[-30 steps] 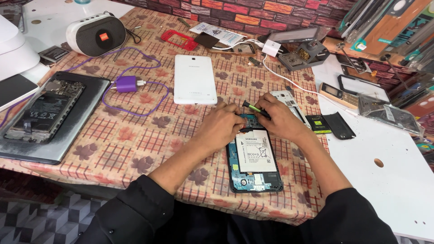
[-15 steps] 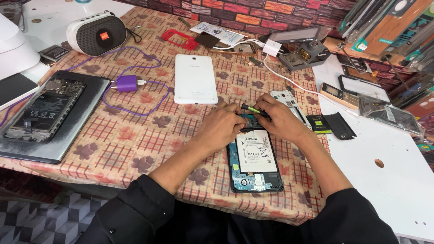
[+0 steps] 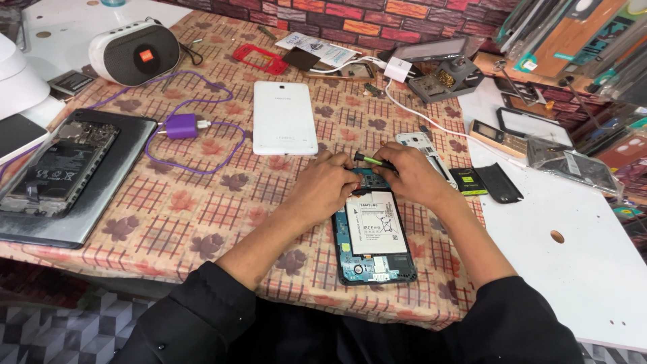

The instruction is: The person uses a screwdriver to repeatedly loosen and tighten screws on a disassembled smartphone. The hands manipulate the screwdriver and the phone's internal components on a cluttered workbench.

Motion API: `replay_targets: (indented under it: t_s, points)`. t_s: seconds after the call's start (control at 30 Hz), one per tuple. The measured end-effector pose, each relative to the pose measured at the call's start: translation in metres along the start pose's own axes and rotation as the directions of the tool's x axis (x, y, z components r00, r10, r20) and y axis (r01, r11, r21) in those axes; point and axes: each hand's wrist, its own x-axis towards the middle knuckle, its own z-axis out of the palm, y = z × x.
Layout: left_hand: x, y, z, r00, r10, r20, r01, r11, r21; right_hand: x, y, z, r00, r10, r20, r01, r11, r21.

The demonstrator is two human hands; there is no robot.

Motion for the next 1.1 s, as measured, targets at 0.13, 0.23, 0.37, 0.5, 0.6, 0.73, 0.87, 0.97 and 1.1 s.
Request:
replay_targets:
  t_s: [0.13,0.23,0.37,0.5,0.6,0.73,0.87,0.97,1.1]
  points:
    - [0.0,0.001,-0.001,1.0,-0.004,0.011,0.004,1.0,0.014,-0.002,0.003,-0.004,0.98,0.191,0.051,-0.198,0.936,0.292]
    - [-0.001,0.001,-0.001,1.0,0.006,0.002,-0.006,1.0,0.008,-0.003,0.007,-0.012,0.871,0.431,0.237,-0.467,0.572,0.675]
    - [0.0,0.002,-0.002,1.0,-0.012,0.029,0.012,1.0,0.012,-0.002,0.006,-0.014,0.941,0.314,-0.124,-0.05,0.491,0.87]
    - [0.0,0.003,-0.003,0.999,-0.018,0.026,0.017,1.0,0.008,0.001,-0.005,0.006,0.851,0.285,-0.441,0.186,0.621,0.761]
    - [-0.002,0.002,-0.005,1.0,-0.008,0.01,0.008,1.0,0.01,0.0,-0.011,0.021,0.826,0.232,-0.513,0.225,0.699,0.679]
    - [-0.002,0.003,-0.004,1.0,0.0,-0.003,0.0,1.0,0.005,-0.002,-0.01,0.027,0.816,0.171,-0.552,0.221,0.79,0.572]
    - [-0.002,0.002,-0.004,1.0,0.011,-0.012,-0.01,1.0,0.021,-0.003,-0.009,0.028,0.82,0.139,-0.556,0.213,0.827,0.521]
    - [-0.002,0.002,-0.003,1.0,0.002,-0.004,-0.002,1.0,0.003,-0.002,-0.01,0.029,0.823,0.146,-0.55,0.199,0.832,0.518]
    - [-0.001,0.001,-0.002,1.0,0.003,-0.006,-0.002,1.0,0.013,-0.001,-0.01,0.03,0.816,0.166,-0.553,0.192,0.825,0.531]
